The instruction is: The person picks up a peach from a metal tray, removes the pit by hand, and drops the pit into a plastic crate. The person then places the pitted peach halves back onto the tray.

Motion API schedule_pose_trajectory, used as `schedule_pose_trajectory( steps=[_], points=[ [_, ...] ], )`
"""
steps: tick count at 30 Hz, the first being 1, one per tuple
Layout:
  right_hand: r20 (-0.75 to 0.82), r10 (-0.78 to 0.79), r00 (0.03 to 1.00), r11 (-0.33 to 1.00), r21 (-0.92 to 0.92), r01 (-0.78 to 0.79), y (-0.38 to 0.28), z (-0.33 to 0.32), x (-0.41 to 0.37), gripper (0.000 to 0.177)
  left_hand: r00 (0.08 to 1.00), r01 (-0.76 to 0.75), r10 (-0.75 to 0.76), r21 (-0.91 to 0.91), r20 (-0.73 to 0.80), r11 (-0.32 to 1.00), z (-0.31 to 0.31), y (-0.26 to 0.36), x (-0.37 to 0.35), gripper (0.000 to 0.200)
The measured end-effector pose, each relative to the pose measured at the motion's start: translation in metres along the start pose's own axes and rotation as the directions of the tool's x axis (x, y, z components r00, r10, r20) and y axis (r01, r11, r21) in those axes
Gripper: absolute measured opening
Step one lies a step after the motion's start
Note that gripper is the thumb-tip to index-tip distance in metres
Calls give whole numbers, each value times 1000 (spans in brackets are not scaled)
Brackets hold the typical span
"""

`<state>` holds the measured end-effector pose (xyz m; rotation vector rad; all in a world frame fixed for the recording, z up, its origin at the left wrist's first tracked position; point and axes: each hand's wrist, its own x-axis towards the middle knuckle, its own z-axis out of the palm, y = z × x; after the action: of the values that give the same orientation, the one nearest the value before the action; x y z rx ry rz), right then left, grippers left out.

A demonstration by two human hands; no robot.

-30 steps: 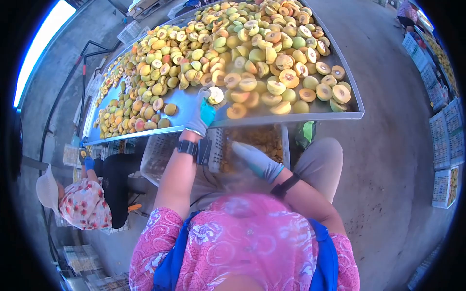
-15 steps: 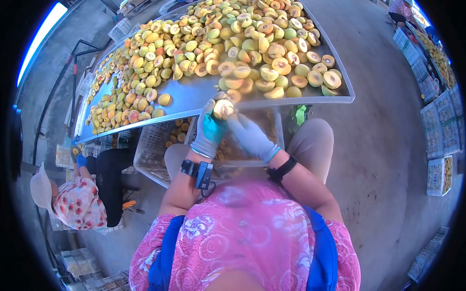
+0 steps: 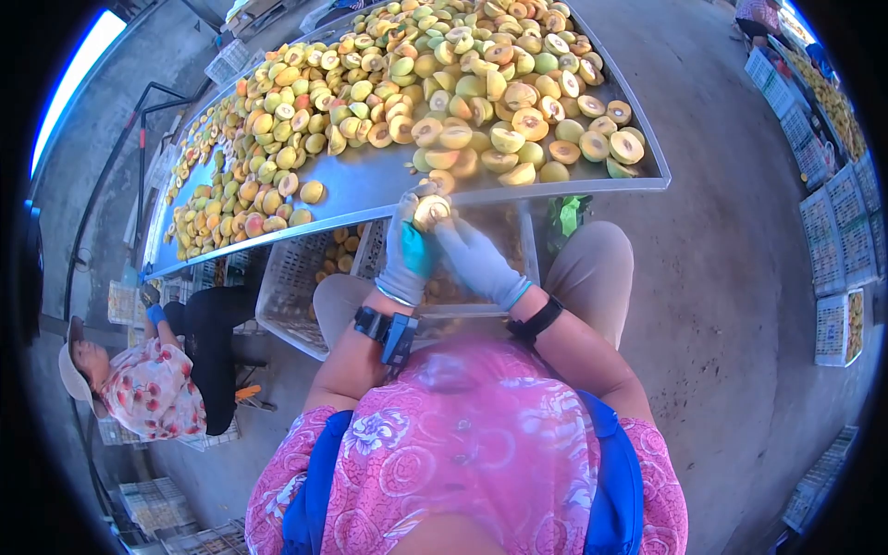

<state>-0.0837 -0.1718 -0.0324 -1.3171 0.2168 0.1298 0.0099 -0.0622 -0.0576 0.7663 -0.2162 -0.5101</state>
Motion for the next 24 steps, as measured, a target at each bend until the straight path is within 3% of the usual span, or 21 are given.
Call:
schedule_pose_trajectory(
  steps=[3,5,6,8,12,13,15,16,19,21,24],
  points=[
    [-21,-60,998,998,-12,60,2,0,0,39,1000,1,-1,-2,-15,1000,0,-3,-1,32],
    [11,112,994,983,-150,-109,-3,-2,0,42,1000,-25,25,65,-8,998,1,-3,-2,32],
    [10,111,994,983,-148,-109,3,-2,2,42,999,-53,54,131,2,990,2,-3,-3,33],
    [3,-113,994,974,-195,112,15,-1,7,46,998,-46,53,182,-33,982,4,-3,-5,33],
    [32,-110,993,978,-178,114,9,2,0,48,997,15,7,264,-83,964,10,5,-8,37],
    [61,-82,995,986,-144,90,4,3,-4,50,996,15,7,264,-84,964,12,9,-8,37],
    [91,-54,994,992,-110,63,2,4,-6,51,951,223,-213,23,-224,974,18,17,-8,48],
    [106,-5,994,987,-158,22,2,4,-6,52,951,223,-213,22,-225,974,16,17,-7,48],
    [130,61,990,986,-164,-39,1,6,-7,53,954,207,-164,152,-252,967,9,14,-7,55],
    [140,77,987,991,-121,-60,0,7,-9,54,975,-36,129,445,-180,895,12,8,-11,56],
    [181,139,974,990,0,-141,1,4,-11,51,981,42,41,411,-191,911,17,14,-12,58]
  ],
)
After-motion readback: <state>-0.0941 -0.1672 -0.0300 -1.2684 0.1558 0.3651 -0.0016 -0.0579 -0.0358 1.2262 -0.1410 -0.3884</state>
